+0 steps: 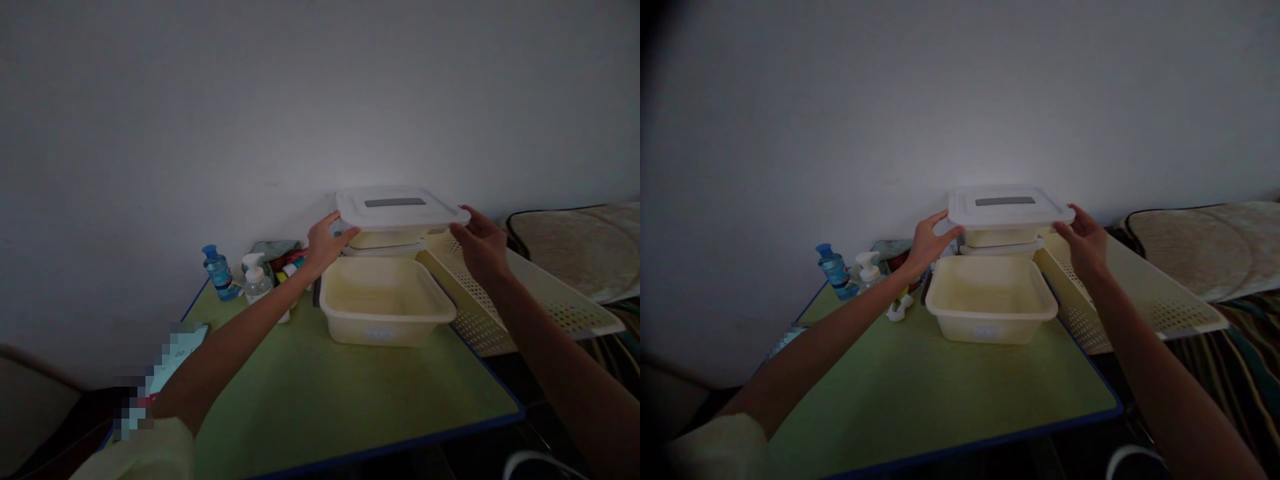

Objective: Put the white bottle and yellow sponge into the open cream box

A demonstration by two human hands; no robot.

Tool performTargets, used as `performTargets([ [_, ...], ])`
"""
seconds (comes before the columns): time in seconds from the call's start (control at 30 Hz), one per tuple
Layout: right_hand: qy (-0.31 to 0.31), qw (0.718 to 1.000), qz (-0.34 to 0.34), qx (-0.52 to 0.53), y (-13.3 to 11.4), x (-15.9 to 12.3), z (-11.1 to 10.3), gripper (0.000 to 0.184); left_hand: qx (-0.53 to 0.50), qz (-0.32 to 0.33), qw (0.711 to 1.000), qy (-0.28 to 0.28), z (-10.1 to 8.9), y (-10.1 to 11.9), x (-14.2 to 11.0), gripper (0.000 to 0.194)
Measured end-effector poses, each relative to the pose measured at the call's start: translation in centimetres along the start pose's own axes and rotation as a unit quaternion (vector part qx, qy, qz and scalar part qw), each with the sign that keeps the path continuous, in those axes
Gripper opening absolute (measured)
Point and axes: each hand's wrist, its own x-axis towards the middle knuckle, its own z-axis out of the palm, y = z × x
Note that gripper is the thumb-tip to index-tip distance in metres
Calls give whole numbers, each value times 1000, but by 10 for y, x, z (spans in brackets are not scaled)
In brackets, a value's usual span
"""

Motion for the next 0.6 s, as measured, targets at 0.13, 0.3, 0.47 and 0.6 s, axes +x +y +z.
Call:
performTargets([
  [0.13,-3,1000,9,0,8,18,0,54,22,13,1000,4,12,-2,14,47],
  [0.3,7,1000,30,5,21,43,1,49,35,15,999,-1,26,-3,28,39],
  [0.47,27,999,41,-22,37,60,5,43,16,26,999,-12,35,-10,39,35],
  [0.6,23,998,46,-43,48,68,7,44,12,10,1000,-13,39,-19,46,39],
])
